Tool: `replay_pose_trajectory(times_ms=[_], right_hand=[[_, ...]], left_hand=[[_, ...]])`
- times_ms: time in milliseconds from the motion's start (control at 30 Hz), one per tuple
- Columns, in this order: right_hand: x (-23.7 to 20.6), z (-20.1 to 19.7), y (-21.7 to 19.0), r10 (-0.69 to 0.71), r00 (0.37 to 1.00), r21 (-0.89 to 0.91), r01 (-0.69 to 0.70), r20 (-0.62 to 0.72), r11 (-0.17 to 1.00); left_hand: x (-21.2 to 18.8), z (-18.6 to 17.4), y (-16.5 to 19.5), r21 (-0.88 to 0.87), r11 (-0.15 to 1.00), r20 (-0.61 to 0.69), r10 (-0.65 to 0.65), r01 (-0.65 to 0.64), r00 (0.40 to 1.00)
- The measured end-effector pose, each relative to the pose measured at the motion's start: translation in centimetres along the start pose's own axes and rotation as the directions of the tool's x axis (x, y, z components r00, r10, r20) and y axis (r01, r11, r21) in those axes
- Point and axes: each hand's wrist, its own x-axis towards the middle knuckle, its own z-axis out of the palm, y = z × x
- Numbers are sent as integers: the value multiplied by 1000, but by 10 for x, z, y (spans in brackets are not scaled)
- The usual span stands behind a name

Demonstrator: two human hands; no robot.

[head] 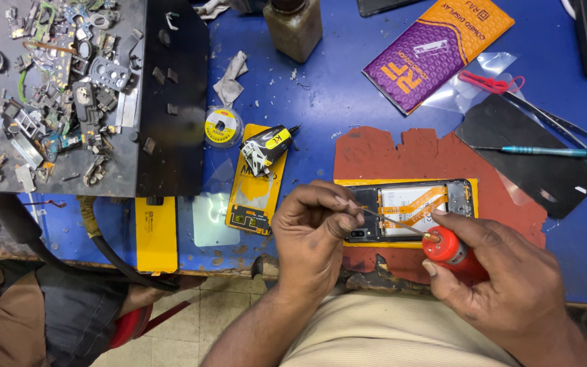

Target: The person repairs a disassembled smartphone on a workbench. They use a soldering iron on the phone's internal board, manipulate small components by hand, then drive screws into the back cover with a red screwdriver and press the screen assembly into place.

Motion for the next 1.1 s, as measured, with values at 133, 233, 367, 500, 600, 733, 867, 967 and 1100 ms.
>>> replay_pose_trajectory(times_ms=[133, 233, 367, 500, 600, 733, 867, 967, 1100], right_hand=[[0, 0, 1, -15, 1000, 15, 15, 23, 1000], [0, 1, 1, -2, 999, 16, 1, 40, 1000], [0, 1, 2, -51, 998, -26, 52, 32, 998], [2, -2, 4, -105, 994, -92, 107, 29, 990], [4, -7, 5, -90, 995, -115, 95, 52, 989], [6, -10, 6, -105, 991, -150, 116, 79, 982], [6, -10, 7, -105, 992, -132, 113, 67, 985], [6, -10, 7, -91, 993, -125, 99, 68, 987], [6, -10, 7, -94, 993, -102, 100, 65, 990]], left_hand=[[0, -1, 1, 51, 999, 4, 19, -19, 1000], [-1, 0, 1, 191, 980, 2, 54, -53, 999], [-3, 0, 7, 422, 902, 6, 101, -94, 995], [-3, 0, 12, 550, 820, 53, 150, -154, 987], [-2, 0, 13, 520, 842, 60, 134, -146, 989], [0, -2, 11, 306, 952, 7, 16, -18, 1000], [2, -6, 11, 293, 954, 50, 46, -59, 998], [3, -5, 11, 289, 951, 69, 93, -110, 993], [3, 0, 15, 348, 929, 50, 112, -123, 992]])
